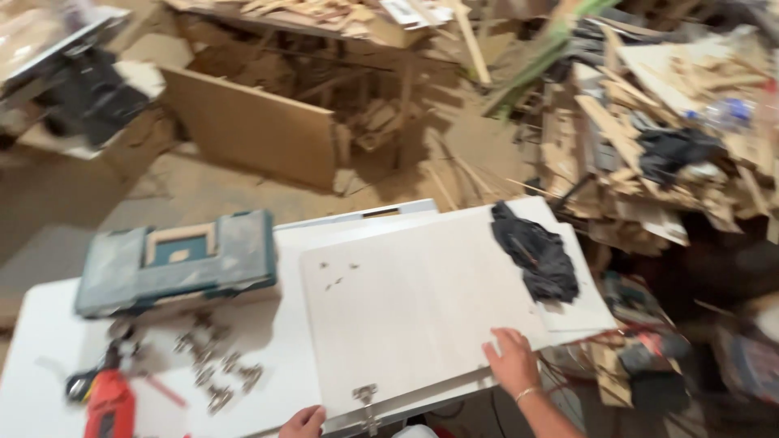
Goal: Installing hinges on a cabinet door panel using a power drill and screws
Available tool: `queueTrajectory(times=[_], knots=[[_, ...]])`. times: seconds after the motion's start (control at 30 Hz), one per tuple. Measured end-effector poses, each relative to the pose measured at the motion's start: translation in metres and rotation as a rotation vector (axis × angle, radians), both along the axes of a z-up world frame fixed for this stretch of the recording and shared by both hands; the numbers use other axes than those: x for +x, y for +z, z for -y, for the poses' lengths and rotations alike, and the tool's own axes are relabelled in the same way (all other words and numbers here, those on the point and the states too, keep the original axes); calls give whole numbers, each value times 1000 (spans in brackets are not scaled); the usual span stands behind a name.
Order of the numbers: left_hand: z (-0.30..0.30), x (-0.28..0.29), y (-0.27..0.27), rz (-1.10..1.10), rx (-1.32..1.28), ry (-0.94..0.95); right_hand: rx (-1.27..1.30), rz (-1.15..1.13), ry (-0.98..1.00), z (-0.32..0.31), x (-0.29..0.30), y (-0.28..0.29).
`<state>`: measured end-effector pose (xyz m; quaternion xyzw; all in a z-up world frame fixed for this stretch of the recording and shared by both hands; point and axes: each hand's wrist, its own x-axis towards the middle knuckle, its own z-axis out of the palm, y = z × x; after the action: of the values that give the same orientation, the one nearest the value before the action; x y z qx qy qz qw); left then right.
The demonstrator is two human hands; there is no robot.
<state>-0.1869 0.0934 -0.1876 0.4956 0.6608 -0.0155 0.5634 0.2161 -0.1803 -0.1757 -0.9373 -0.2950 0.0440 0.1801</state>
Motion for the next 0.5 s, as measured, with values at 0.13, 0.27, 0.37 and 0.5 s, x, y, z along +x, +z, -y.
queueTrajectory(times=[0.13,0.27,0.37,0.5], knots=[[14,-26,-8,-64,121,-71,148,41,319,-38,-55,-12],[25,-46,41,-120,11,135,19,-113,476,-68,-79,10],[38,-61,24,20,56,369,77,-128,637,-74,-57,-32],[78,-71,17,-153,288,425,112,63,980,-98,9,-166]])
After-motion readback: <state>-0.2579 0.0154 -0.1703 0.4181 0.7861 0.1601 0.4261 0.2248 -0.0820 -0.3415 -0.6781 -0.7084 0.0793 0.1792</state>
